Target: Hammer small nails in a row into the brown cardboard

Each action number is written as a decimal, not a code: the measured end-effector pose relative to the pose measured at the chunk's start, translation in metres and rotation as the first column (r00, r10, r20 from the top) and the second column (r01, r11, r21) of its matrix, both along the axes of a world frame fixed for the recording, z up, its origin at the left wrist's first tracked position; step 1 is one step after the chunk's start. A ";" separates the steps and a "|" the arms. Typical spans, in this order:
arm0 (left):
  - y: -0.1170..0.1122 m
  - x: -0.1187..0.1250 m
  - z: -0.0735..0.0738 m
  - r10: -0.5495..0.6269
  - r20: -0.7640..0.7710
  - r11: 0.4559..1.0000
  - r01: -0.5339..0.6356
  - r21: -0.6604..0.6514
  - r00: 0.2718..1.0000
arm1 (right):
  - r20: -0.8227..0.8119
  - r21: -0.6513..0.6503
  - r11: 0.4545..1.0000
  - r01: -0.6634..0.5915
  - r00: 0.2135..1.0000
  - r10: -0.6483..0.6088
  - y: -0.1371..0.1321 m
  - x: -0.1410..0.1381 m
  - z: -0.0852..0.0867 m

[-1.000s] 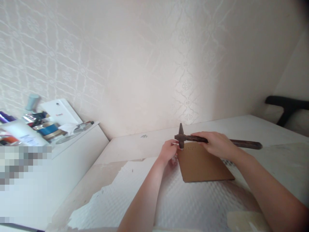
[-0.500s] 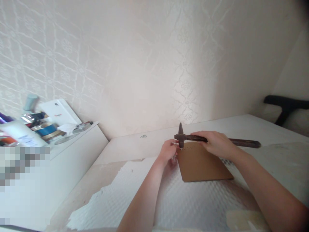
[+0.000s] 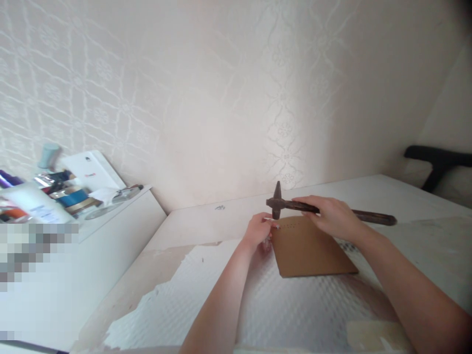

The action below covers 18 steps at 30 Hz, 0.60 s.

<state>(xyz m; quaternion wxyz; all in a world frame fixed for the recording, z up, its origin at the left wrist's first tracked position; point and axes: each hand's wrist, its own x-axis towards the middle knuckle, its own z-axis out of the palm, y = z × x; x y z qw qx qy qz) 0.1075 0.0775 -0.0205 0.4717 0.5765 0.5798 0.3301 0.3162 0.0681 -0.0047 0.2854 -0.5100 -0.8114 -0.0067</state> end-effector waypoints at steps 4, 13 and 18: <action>-0.001 0.000 0.000 0.015 0.004 1.000 -0.015 -0.013 1.000 | -0.061 0.072 0.997 0.018 0.998 -0.014 -0.001 -0.001 0.003; 0.000 -0.001 -0.001 0.014 -0.013 1.000 -0.014 -0.001 1.000 | 0.085 -0.108 0.994 -0.023 0.996 0.032 0.000 0.002 -0.001; 0.000 -0.001 -0.001 0.008 -0.012 1.000 -0.008 0.007 1.000 | 0.097 -0.110 0.994 -0.017 0.995 0.027 -0.001 0.001 0.001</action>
